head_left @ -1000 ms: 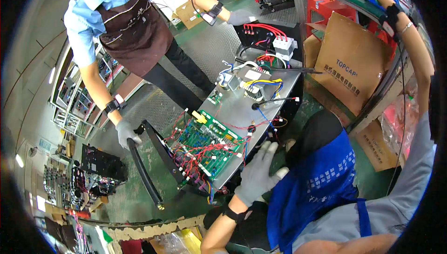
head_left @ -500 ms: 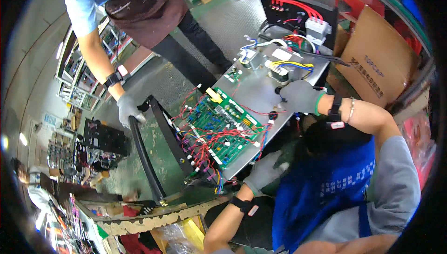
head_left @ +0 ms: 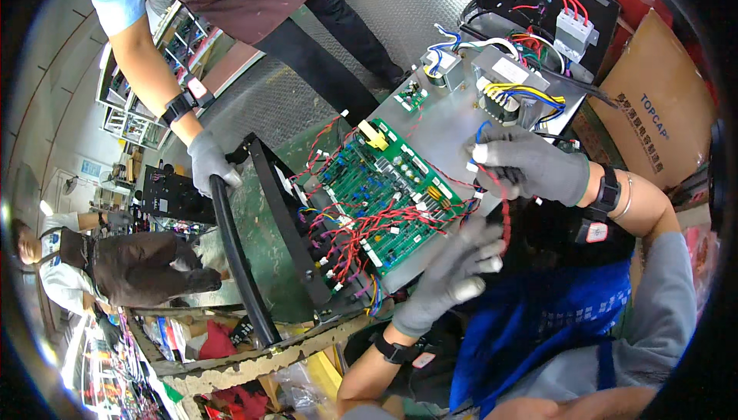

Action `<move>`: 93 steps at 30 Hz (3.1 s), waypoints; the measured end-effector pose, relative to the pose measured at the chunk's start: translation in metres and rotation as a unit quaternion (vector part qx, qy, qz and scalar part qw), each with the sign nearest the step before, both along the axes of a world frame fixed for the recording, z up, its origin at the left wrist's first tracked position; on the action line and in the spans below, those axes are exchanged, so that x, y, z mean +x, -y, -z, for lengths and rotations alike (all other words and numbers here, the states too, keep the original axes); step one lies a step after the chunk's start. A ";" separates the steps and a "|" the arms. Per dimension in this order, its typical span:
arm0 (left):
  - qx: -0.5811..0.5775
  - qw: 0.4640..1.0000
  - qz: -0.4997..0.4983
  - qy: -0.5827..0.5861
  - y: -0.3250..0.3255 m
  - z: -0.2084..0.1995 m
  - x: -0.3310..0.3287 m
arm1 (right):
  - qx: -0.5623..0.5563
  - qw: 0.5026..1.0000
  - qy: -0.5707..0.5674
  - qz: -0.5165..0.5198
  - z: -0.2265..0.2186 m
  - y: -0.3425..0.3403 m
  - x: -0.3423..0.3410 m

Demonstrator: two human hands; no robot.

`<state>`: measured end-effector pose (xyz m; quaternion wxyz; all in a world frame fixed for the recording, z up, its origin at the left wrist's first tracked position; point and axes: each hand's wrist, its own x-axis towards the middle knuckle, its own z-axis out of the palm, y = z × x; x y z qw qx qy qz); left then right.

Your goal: Manually assemble and wire components onto a large circuit board within a metal chassis using an electric screwdriver.

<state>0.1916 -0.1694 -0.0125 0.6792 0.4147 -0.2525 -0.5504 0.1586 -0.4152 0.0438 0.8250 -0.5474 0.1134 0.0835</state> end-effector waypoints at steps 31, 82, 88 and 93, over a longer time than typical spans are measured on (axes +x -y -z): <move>0.205 0.966 -0.143 0.071 -0.004 0.012 -0.015 | -0.553 0.755 0.321 -0.147 0.026 -0.023 -0.040; 0.172 0.976 -0.134 -0.010 -0.025 0.005 -0.016 | 0.072 0.997 -0.026 -0.004 0.026 0.009 0.005; 0.183 0.972 -0.145 0.013 -0.029 0.003 -0.021 | 0.144 0.987 -0.045 0.052 0.028 0.004 0.012; 0.189 0.969 -0.154 0.037 -0.027 0.008 -0.021 | 0.176 0.983 -0.008 0.046 0.036 0.004 0.023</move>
